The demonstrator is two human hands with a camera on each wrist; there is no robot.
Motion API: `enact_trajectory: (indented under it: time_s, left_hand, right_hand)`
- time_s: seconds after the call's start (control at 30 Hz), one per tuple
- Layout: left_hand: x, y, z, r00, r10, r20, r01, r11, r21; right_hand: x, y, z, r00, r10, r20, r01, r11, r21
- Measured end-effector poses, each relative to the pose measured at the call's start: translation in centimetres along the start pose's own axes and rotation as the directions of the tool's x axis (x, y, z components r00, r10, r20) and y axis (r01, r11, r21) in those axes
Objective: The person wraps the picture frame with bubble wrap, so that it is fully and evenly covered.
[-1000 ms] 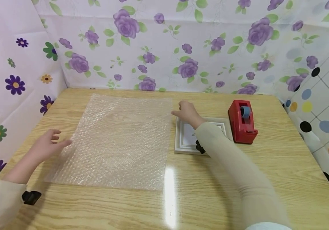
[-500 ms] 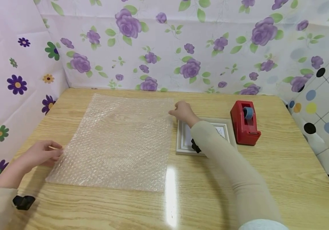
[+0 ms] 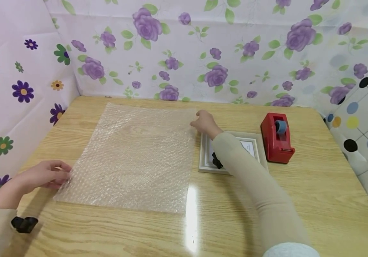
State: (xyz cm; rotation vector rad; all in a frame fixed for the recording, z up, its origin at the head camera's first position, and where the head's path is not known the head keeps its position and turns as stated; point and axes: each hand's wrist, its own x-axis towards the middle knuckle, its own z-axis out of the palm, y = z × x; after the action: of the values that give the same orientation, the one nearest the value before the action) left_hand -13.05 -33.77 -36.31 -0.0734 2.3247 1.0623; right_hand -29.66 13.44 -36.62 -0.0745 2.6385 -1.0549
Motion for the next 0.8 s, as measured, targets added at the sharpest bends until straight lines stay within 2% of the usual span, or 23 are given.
enact_trajectory:
  time_s: [0.4, 0.57, 0.8]
  left_hand:
    - [0.42, -0.26, 0.13, 0.999, 0.031, 0.015, -0.031, 0.999, 0.017]
    - [0.26, -0.03, 0.03, 0.999, 0.043, -0.017, -0.042, 0.997, 0.067]
    - [0.52, 0.11, 0.12, 0.991, 0.094, -0.09, -0.081, 0.988, 0.133]
  right_hand:
    - [-0.06, 0.31, -0.11, 0.999, -0.023, -0.044, 0.024, 0.999, 0.032]
    - [-0.24, 0.15, -0.19, 0.998, -0.045, -0.051, 0.048, 0.997, 0.059]
    - [-0.75, 0.56, -0.57, 0.999, -0.035, -0.029, 0.037, 0.997, 0.071]
